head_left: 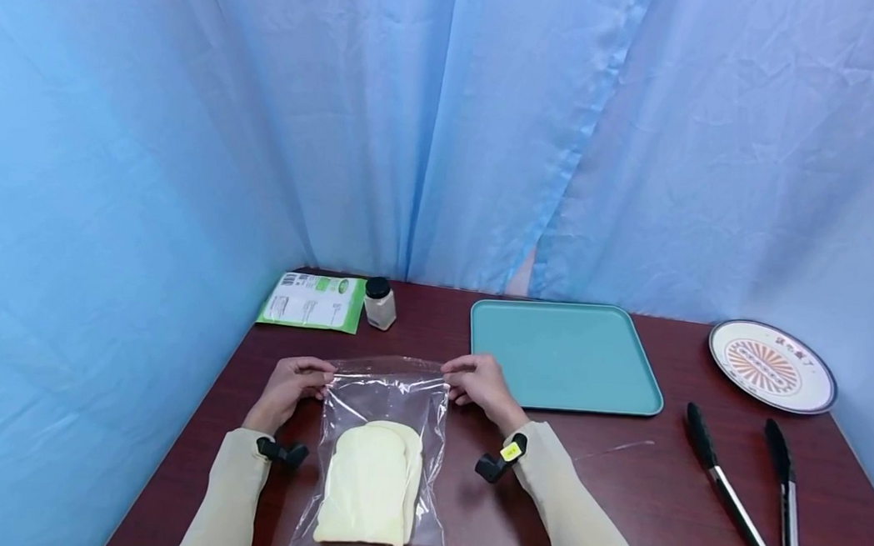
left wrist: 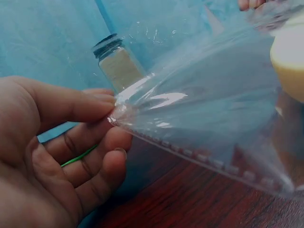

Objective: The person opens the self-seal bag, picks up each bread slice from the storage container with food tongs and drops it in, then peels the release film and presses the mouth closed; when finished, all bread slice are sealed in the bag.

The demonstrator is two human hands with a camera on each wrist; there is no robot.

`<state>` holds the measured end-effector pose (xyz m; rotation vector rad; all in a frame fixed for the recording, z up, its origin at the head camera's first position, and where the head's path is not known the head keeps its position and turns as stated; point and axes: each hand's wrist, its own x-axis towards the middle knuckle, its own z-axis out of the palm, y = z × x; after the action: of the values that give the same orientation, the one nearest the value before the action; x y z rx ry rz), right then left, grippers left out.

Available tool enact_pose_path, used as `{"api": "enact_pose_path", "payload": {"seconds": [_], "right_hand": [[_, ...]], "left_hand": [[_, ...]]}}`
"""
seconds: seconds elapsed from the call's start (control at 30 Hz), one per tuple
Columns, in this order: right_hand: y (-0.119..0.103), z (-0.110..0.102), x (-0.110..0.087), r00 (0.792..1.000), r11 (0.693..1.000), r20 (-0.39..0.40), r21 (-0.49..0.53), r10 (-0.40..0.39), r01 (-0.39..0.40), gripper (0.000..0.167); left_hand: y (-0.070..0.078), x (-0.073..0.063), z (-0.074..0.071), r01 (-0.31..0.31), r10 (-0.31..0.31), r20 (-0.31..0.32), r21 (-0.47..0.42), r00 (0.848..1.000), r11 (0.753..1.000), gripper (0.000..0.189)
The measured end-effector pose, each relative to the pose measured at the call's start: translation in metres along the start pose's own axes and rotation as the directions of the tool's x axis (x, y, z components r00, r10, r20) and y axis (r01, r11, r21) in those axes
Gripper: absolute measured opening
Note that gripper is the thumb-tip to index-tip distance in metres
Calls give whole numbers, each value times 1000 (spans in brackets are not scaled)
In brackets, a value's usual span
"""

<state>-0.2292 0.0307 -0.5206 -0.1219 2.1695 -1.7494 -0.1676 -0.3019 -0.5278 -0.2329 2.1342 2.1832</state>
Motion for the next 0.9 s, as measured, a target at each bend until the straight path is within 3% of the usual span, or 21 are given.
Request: {"api": "enact_pose_path", "payload": {"seconds": [0.57,0.9], "right_hand": [[-2,1,0,999,995,23,-88,-47,48,17],[-2,4,3,998,996,20,-71,-51,52,17]], "left_hand": [[-5,5,2,-3,3,-7,33,1000,999,11],[0,3,3,-12,12,1,21,1000,1000,29]]}}
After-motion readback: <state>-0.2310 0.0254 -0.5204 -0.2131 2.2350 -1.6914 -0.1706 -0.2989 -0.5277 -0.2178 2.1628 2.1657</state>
